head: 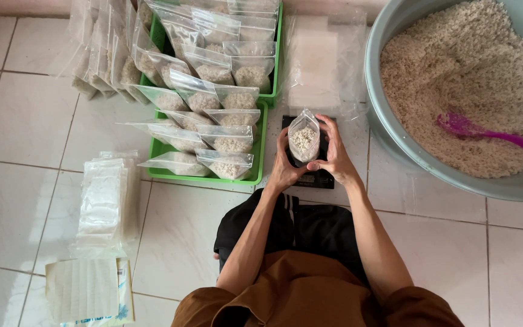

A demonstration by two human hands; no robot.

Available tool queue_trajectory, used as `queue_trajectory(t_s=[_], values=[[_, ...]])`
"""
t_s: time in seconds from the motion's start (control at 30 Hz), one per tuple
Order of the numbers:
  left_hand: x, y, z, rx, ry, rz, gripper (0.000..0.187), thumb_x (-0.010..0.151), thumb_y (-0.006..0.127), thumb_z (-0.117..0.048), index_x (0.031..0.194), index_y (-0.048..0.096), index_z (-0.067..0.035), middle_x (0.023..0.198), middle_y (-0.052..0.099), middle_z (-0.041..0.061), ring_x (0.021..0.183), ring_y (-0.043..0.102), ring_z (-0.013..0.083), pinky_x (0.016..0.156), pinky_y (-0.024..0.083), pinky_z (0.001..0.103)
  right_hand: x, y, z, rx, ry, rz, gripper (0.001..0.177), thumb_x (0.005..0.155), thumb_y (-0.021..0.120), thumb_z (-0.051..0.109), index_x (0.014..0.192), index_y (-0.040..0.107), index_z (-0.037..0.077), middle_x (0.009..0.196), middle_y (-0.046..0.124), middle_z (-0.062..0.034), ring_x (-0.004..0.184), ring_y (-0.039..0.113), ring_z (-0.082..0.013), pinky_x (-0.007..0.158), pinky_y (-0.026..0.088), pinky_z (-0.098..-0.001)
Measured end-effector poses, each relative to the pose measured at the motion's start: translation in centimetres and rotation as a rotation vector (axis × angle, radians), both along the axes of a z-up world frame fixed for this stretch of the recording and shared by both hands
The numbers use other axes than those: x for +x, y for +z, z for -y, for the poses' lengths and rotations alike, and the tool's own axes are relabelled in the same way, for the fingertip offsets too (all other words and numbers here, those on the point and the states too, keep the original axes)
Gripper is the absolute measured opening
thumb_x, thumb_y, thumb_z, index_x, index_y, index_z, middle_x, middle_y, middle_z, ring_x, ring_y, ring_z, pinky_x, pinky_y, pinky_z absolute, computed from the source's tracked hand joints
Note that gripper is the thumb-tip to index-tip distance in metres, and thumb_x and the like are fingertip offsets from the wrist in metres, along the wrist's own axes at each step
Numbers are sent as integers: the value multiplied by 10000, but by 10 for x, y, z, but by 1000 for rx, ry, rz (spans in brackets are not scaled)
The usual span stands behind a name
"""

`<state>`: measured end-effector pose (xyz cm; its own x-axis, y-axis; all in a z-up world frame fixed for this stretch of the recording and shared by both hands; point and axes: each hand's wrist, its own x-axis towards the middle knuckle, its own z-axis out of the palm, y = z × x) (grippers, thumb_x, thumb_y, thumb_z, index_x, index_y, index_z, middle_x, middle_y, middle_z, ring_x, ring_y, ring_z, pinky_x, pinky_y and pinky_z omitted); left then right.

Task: Portioning and packaging grains into small plastic bags using a scoop and a digital scale.

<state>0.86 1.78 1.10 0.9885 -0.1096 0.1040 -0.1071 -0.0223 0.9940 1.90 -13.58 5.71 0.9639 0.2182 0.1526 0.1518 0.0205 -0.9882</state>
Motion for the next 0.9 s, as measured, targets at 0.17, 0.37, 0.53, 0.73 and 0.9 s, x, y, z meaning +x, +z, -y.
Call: queue_trajectory(t_s=[0.17, 0.37, 0.53, 0.73, 0.9], values=[[-2, -1, 1, -9, 10, 10, 1162, 607, 924, -280, 1523, 229, -113, 1332, 520, 239, 1294, 474, 465, 1124, 319, 579, -1, 1, 2, -13, 4, -13, 1246, 467, 967, 370, 1500, 294, 193, 1526, 371, -30, 1386, 343, -177, 1027, 145, -408], [-2, -12, 1, 25, 22, 23, 1066, 656, 899, -269, 1489, 262, -74, 1314, 518, 258, 1275, 483, 474, 1096, 355, 579, 0, 4, 0, 58, 25, 9, 1198, 525, 944, 373, 1508, 289, 175, 1522, 388, -67, 1390, 355, -188, 1024, 156, -405], [3, -25, -3, 20, 33, 16, 957, 665, 920, -370, 1431, 413, -103, 1278, 534, 169, 1259, 513, 384, 1094, 373, 507, 5, 36, -9, 347, 38, -30, 842, 826, 694, 494, 1487, 318, 133, 1464, 466, -115, 1362, 417, -193, 1121, 194, -420], [0, 8, -8, 105, -102, 31, 828, 773, 845, -340, 1439, 451, -46, 1344, 529, 230, 1298, 454, 481, 1105, 349, 590, 26, 27, 13, 319, 22, -25, 640, 767, 749, 66, 1356, 499, 69, 1332, 560, -92, 1185, 573, -221, 1016, 430, -367], [-9, 56, 6, 88, 107, 225, 580, 797, 817, -374, 1255, 580, -108, 1155, 634, 68, 1090, 646, 306, 973, 515, 406, 25, -9, 35, 337, -166, -39, 556, 597, 848, -131, 1006, 500, 10, 974, 588, -94, 1039, 659, -267, 745, 611, -362]])
